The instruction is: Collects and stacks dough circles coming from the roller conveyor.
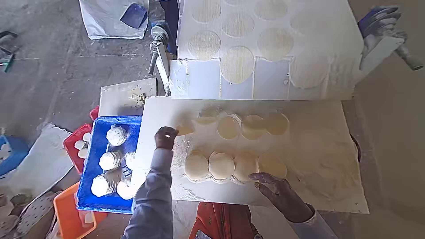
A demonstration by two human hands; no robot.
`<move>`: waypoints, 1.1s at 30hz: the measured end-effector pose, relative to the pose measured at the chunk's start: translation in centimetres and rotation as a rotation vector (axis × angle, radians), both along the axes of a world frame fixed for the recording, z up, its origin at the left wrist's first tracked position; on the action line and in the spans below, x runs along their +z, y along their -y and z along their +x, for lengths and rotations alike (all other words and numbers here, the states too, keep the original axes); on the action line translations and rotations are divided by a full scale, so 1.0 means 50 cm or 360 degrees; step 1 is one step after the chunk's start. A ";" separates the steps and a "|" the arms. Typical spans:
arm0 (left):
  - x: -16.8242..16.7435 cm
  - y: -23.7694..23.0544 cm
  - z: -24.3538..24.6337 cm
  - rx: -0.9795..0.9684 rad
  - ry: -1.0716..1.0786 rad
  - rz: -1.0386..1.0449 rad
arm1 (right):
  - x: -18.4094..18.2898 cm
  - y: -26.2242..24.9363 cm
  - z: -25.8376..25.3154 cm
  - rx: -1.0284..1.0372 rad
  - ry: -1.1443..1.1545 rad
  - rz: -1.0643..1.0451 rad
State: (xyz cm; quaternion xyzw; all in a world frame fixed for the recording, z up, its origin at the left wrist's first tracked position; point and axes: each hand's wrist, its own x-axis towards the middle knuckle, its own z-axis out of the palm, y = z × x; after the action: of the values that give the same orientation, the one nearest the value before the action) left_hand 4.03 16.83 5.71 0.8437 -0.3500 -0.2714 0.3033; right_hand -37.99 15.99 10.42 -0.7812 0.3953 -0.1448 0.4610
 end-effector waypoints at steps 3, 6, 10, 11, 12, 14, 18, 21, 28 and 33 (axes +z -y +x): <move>0.066 -0.156 0.027 -0.0139 0.0241 -0.0403 | 0.039 -0.017 0.048 -0.0017 0.0030 -0.0171; 0.136 -0.265 -0.012 -0.0285 0.0219 -0.0743 | 0.083 -0.052 0.153 0.0039 0.0216 -0.0268; 0.190 -0.352 -0.152 -0.0361 -0.0780 -0.0994 | 0.131 -0.149 0.259 0.0192 0.0398 0.0155; 0.194 -0.365 -0.191 -0.0359 -0.0931 -0.1003 | 0.133 -0.168 0.264 0.0203 0.0431 0.0329; 0.196 -0.376 -0.227 -0.0347 -0.1045 -0.1006 | 0.134 -0.184 0.262 0.0177 0.0453 0.0519; 0.194 -0.395 -0.287 -0.0277 -0.1135 -0.0989 | 0.124 -0.211 0.237 0.0067 0.0478 0.0784; 0.190 -0.415 -0.375 -0.0115 -0.1256 -0.0932 | 0.146 -0.231 0.159 -0.0071 0.0266 0.0905; 0.197 -0.410 -0.417 -0.0073 -0.1545 -0.0860 | 0.186 -0.225 0.114 -0.0148 0.0126 0.0646; 0.207 -0.370 -0.513 -0.0002 -0.1769 -0.0924 | 0.258 -0.171 -0.001 -0.0103 0.0140 0.0226; 0.253 -0.337 -0.604 0.0780 -0.1846 -0.0464 | 0.223 -0.113 -0.063 0.0123 0.0195 -0.0734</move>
State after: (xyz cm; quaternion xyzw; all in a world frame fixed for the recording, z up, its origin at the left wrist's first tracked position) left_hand -26.19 33.66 18.38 0.5657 0.0404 -0.5559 0.6078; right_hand -41.12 21.65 21.55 -0.8701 0.2928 -0.2605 0.2988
